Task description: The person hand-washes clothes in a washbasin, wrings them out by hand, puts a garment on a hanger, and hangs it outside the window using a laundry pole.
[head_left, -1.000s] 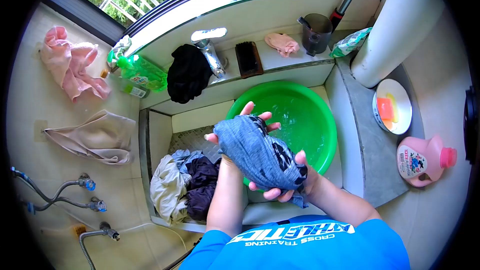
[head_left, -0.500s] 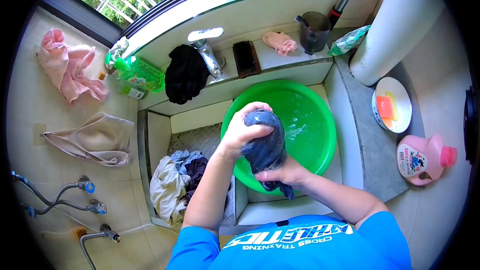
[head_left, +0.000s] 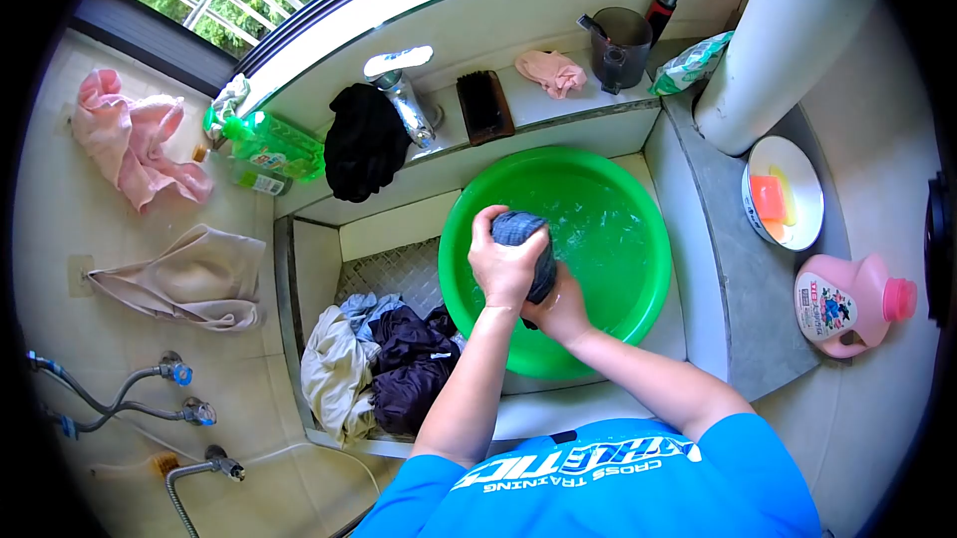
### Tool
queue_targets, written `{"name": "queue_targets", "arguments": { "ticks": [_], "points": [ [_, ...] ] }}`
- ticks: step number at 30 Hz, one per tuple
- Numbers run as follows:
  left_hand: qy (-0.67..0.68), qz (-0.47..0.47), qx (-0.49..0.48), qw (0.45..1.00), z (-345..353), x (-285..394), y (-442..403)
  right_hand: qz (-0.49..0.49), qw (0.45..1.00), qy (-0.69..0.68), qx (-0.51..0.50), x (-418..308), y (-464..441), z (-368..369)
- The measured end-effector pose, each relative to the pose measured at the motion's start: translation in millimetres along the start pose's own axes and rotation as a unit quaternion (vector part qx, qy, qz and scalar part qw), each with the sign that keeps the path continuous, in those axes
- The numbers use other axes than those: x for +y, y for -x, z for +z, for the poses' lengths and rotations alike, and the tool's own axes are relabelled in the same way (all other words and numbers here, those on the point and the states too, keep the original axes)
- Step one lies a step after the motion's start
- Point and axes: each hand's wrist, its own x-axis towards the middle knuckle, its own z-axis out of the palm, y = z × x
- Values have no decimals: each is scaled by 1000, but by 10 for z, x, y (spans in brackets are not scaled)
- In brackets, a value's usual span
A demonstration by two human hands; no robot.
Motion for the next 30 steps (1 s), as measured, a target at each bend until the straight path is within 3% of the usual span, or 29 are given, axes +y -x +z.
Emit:
{"name": "queue_targets", "arguments": {
  "ticks": [1, 3, 5, 6, 7, 8, 9, 10, 13, 14, 15, 17, 18, 19, 21, 22, 24, 25, 28, 30],
  "points": [
    [-14, 3, 45, 999, 3, -31, -2, -16, 999, 33, 3, -8, 17, -8],
    [82, -63, 22, 994, -45, -237, -71, 10, 999, 39, 5, -35, 48, -31],
    [118, -102, 16, 988, -120, -217, -118, -96, 995, 1, -40, -67, 50, -65],
    [62, -123, -18, 990, -168, -212, -165, -141, 989, 21, -41, 21, 36, -47],
    [62, -122, -18, 990, -200, -223, -184, -141, 989, 20, -41, -165, 32, -126],
    [56, -157, -70, 984, -226, -235, -199, 3, 981, -45, -190, -382, 21, -256],
    [51, -190, -123, 973, -267, -248, -218, 147, 926, -108, -331, -532, -12, -353],
    [95, -206, -179, 957, -353, -264, -243, 212, 884, -165, -383, -533, -57, -450],
    [334, -250, -282, 864, -673, -260, -236, 320, 813, -329, -358, -710, -67, -679],
    [377, -294, -337, 811, -832, -184, -248, 351, 735, -442, -376, -723, -60, -726],
    [378, -295, -338, 810, -824, -236, -258, 351, 736, -442, -374, -799, -26, -752],
    [514, -274, -318, 748, -791, -385, -273, 362, 631, -547, -415, -967, 45, -774],
    [526, -251, -292, 758, -711, -372, -260, 357, 614, -557, -431, -957, 98, -756],
    [566, -218, -292, 740, -670, -214, -230, 348, 562, -590, -463, -983, 149, -710],
    [701, -125, -404, 574, -671, 195, -140, 336, 532, -607, -485, -1054, 260, -664],
    [702, -125, -402, 574, -655, 271, -133, 343, 534, -611, -473, -1069, 319, -656],
    [743, -9, -436, 507, -641, 346, -132, 295, 583, -592, -471, -1091, 398, -658],
    [744, -8, -435, 507, -680, 339, -138, 271, 605, -584, -468, -1114, 415, -667],
    [589, -117, -386, 700, -895, 523, -115, 275, 620, -591, -437, -1191, 458, -690],
    [581, -168, -379, 700, -944, 636, -119, 281, 633, -543, -475, -1146, 393, -767]
  ]
}}
